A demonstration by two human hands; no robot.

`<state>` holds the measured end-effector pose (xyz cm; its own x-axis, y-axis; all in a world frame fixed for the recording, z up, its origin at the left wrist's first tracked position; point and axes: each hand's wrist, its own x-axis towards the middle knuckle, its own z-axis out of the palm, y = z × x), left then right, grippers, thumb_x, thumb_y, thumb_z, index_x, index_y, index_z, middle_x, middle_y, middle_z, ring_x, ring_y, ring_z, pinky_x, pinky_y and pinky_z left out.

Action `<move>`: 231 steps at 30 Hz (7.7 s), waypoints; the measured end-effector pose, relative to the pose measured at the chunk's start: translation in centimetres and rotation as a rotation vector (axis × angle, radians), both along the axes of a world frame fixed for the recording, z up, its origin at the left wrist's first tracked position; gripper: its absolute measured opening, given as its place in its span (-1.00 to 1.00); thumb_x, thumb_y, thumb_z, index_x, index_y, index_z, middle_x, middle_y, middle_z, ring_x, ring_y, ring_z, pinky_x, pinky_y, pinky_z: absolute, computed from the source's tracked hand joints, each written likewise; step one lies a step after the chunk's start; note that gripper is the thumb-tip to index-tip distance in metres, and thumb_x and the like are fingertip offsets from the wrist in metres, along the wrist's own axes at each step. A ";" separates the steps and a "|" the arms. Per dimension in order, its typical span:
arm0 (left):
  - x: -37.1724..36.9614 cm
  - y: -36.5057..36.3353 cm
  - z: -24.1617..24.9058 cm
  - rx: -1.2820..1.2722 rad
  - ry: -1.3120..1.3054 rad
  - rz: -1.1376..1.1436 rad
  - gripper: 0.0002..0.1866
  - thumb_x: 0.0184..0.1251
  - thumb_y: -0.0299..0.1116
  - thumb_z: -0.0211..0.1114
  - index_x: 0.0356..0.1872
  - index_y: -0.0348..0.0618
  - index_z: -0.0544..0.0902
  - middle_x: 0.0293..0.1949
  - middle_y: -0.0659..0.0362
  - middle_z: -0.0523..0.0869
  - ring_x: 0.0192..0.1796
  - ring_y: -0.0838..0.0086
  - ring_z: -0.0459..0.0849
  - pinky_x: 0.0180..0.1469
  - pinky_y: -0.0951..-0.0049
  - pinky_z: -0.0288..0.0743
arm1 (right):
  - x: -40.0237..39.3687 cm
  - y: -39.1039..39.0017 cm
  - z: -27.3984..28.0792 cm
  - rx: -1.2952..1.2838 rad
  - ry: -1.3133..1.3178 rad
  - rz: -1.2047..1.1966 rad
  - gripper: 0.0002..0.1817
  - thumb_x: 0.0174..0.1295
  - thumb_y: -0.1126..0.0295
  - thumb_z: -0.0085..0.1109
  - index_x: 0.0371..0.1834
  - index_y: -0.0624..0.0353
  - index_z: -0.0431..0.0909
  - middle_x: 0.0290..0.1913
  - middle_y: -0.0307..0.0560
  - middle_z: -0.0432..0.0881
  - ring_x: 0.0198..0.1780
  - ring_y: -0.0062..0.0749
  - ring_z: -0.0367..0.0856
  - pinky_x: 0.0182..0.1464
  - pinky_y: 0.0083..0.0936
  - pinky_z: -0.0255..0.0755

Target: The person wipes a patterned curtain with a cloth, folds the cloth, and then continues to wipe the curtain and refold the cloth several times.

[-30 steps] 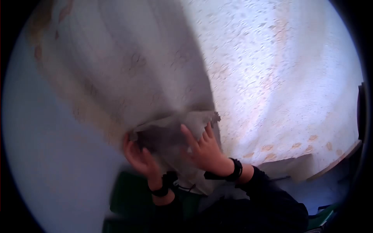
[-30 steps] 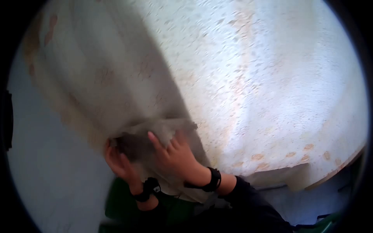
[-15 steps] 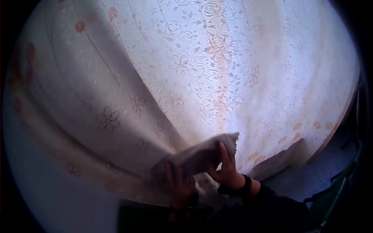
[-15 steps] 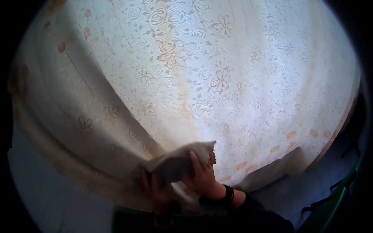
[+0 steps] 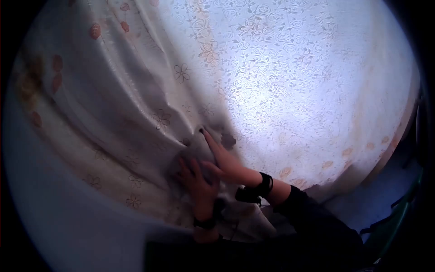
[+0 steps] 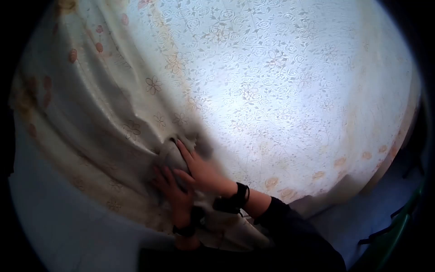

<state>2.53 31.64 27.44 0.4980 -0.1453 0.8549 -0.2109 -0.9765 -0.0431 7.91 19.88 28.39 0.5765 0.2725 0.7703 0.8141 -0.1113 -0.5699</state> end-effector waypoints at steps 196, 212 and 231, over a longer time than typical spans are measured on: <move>6.0 -19.2 -37.2 0.049 0.985 -0.186 -0.27 -0.23 -0.46 0.21 0.17 -0.05 0.26 0.32 0.04 -0.06 0.31 0.15 0.05 0.25 -0.17 -0.31 | -0.6 -28.4 -39.6 -0.973 0.263 -0.868 -0.32 -0.09 0.30 0.04 0.18 0.29 0.16 0.13 0.11 0.27 0.28 -0.17 0.09 0.29 0.01 -0.30; 5.0 -19.7 -37.1 -0.057 0.968 -0.174 -0.38 -0.19 -0.45 0.19 0.08 -0.19 0.34 0.24 -0.01 0.14 0.28 0.21 0.11 0.28 -0.05 -0.21 | -1.2 -28.9 -38.1 -0.962 0.421 -0.714 -0.23 -0.21 0.34 0.15 0.18 0.30 0.13 0.13 0.12 0.25 0.27 -0.15 0.09 0.28 0.03 -0.30; 2.3 -19.2 -35.1 -0.024 0.956 -0.219 -0.49 -0.16 -0.43 0.17 -0.03 -0.23 0.43 0.16 -0.02 0.24 0.21 0.21 0.21 0.27 0.01 -0.11 | -2.7 -28.5 -37.5 -0.952 0.408 -0.747 -0.28 -0.21 0.35 0.17 0.14 0.26 0.21 0.13 0.04 0.29 0.28 -0.24 0.10 0.27 0.10 -0.32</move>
